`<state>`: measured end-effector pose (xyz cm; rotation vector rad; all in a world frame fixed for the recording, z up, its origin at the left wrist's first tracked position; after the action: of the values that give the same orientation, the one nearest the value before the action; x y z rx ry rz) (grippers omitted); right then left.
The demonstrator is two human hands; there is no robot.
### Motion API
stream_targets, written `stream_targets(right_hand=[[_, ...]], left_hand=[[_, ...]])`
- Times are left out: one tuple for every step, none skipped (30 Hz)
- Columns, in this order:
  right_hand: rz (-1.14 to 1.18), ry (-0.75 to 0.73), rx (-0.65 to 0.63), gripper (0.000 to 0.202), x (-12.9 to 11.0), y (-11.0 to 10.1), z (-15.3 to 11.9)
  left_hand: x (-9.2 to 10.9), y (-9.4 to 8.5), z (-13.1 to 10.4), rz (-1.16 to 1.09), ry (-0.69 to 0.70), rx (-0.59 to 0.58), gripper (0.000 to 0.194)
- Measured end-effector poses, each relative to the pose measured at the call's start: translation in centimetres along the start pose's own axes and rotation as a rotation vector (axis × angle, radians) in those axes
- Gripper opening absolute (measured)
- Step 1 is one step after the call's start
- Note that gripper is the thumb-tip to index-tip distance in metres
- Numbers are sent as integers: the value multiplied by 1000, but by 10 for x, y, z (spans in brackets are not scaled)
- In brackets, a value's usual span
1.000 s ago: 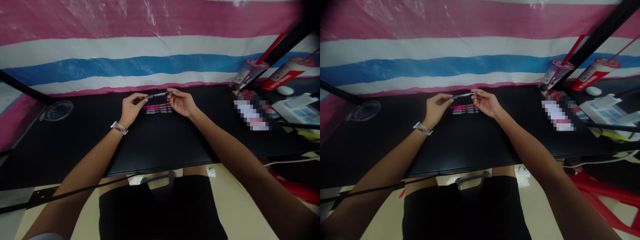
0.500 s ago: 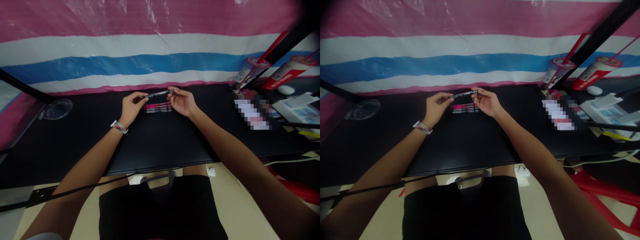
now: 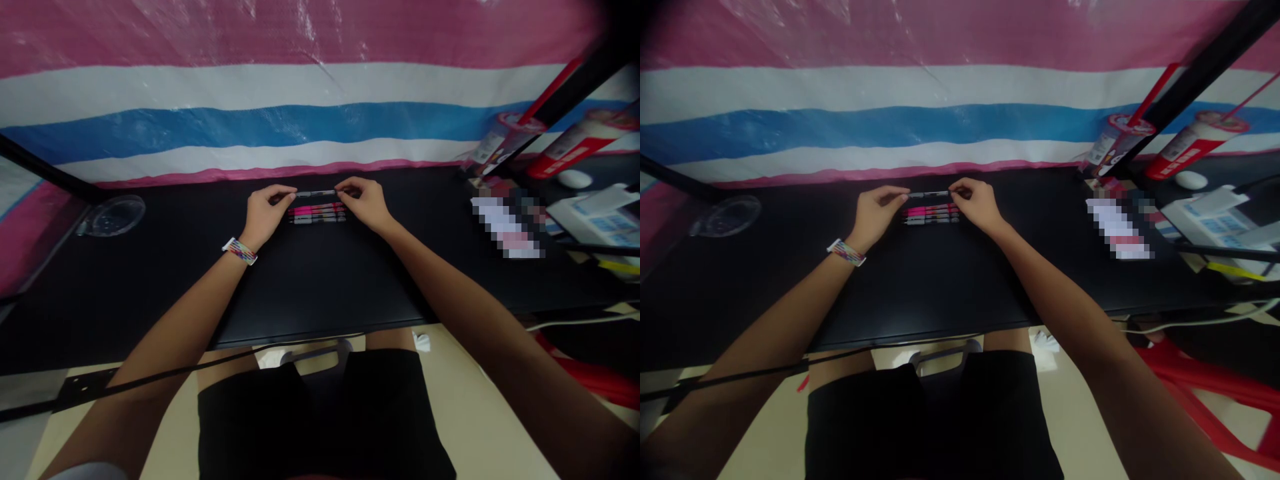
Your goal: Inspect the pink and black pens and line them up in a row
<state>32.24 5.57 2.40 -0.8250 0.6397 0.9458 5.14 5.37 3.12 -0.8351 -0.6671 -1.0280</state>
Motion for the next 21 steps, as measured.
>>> stream_targets(right_hand=[[-44,-29,-13,17,0,0,0],[-81,-53,-26,18,0,0,-1],[-114,-71,-39,19,0,1,-1],[-146,-83,-50,21,0,2,-2],[-174,-93,-59,22,1,2,-2],[-197,-102,-65,22,1,3,-2],[-214,-110,-67,22,1,3,-3],[-227,-118,-67,22,1,3,-3],[-237,-122,-68,22,1,3,-3],[-245,-123,-70,22,1,4,-3],[-251,-122,-75,22,0,4,-3],[-257,-119,-81,22,0,4,-3],[-262,-116,-86,23,0,4,-4],[-265,-116,-89,23,-1,4,-4],[-268,-118,-89,23,-2,4,-4],[-269,-121,-87,23,-3,4,-5],[-270,-126,-85,23,-4,4,-5],[-272,-131,-83,23,-5,4,-6],[-274,-135,-84,23,-5,4,-7],[-279,-137,-85,23,-6,5,-7],[-287,-136,-86,23,-6,5,-8]], left_hand=[[-1,1,0,23,-9,-16,13],[-3,2,-1,49,-14,-35,13],[-4,3,-1,78,-13,-55,12],[-5,4,-1,105,-4,-73,12],[-5,5,-1,131,12,-84,13],[-5,5,-1,152,31,-93,13],[-5,6,0,163,46,-99,14],[-5,6,0,166,54,-104,14],[-5,6,0,167,59,-108,15],[-6,7,0,169,64,-111,15],[-5,7,0,176,72,-113,15],[-5,7,0,186,81,-113,15],[-5,7,0,199,91,-114,14],[-4,7,0,213,99,-118,14],[-4,7,0,227,103,-121,14],[-3,7,0,240,102,-124,14],[-3,7,0,252,99,-129,14],[-3,8,-1,261,96,-134,14],[-2,8,-1,268,95,-138,14],[-1,8,-2,270,96,-140,14],[0,8,-2,271,98,-142,14]])
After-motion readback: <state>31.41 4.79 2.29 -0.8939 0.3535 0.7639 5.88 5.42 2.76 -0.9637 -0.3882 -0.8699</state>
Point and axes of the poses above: each hand's wrist, its own z-axis towards the middle knuckle, its own y-axis out of the palm, x = y × z, the point moved 6 cm from there along z, towards the middle knuckle, and after that the axes turned 12 degrees about x, right-handed, at the moved point
